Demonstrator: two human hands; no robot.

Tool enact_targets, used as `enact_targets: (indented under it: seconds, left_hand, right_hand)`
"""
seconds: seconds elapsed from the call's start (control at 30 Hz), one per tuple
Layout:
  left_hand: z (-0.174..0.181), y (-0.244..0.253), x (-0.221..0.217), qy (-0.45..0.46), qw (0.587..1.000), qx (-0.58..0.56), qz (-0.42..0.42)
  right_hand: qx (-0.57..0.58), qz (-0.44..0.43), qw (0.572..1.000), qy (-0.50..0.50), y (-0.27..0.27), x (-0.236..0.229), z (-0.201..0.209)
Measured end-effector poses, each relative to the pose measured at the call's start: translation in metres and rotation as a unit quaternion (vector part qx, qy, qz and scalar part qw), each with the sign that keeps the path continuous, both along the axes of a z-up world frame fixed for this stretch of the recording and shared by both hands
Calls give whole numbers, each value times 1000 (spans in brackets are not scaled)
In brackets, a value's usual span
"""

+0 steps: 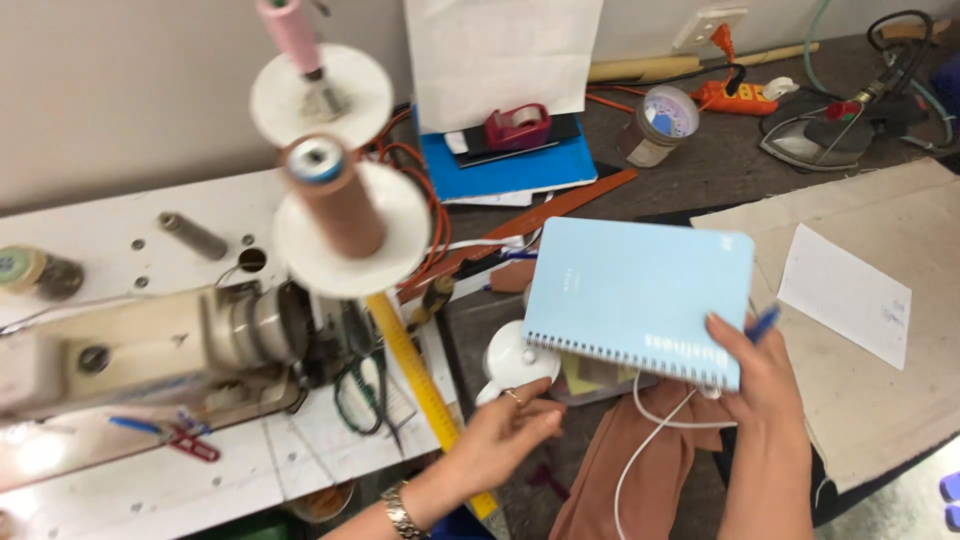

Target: The person sits with a notebook on their lap and uses a blue pen to write on the pages. They flip through the notebook to find a page, write several lines of text, and then close the notebook.

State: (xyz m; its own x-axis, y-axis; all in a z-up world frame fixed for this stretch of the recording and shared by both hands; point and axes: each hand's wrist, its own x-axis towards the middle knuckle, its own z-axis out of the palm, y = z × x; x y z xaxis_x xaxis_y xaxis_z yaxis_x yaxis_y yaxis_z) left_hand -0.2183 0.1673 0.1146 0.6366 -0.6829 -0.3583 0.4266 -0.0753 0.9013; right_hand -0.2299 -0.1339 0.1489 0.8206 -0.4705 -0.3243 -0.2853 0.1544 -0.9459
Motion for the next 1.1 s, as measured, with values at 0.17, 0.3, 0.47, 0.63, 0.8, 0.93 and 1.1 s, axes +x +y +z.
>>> enact_targets:
  seconds: [0.17,0.3,0.47,0.63,0.8,0.93,1.1]
  left_hand:
    - [-6,42,-74,129,951,-171,223]
    - [-14,116,-114,182,842,-205,465]
    - [-62,247,-176,125,793,-188,566]
    - [-51,366,-205,102,807,-103,573]
    - [-139,447,-180,-28,802,109,586]
    - [-88,444,-130,-73,806,307,501]
    - [-90,440,-104,-81,886,355,287]
  right_hand:
    - [-14,-51,998,-31,117,-83,-7]
    - [107,2,993,46,188,-129,-76]
    - [284,210,935,44,249,-143,-156]
    - [209,386,892,111,382,-127,-111]
    - [142,468,869,70,508,-115,-113]
    - [116,460,878,56,559,-75,-127]
    - [20,452,887,92,603,-21,-152]
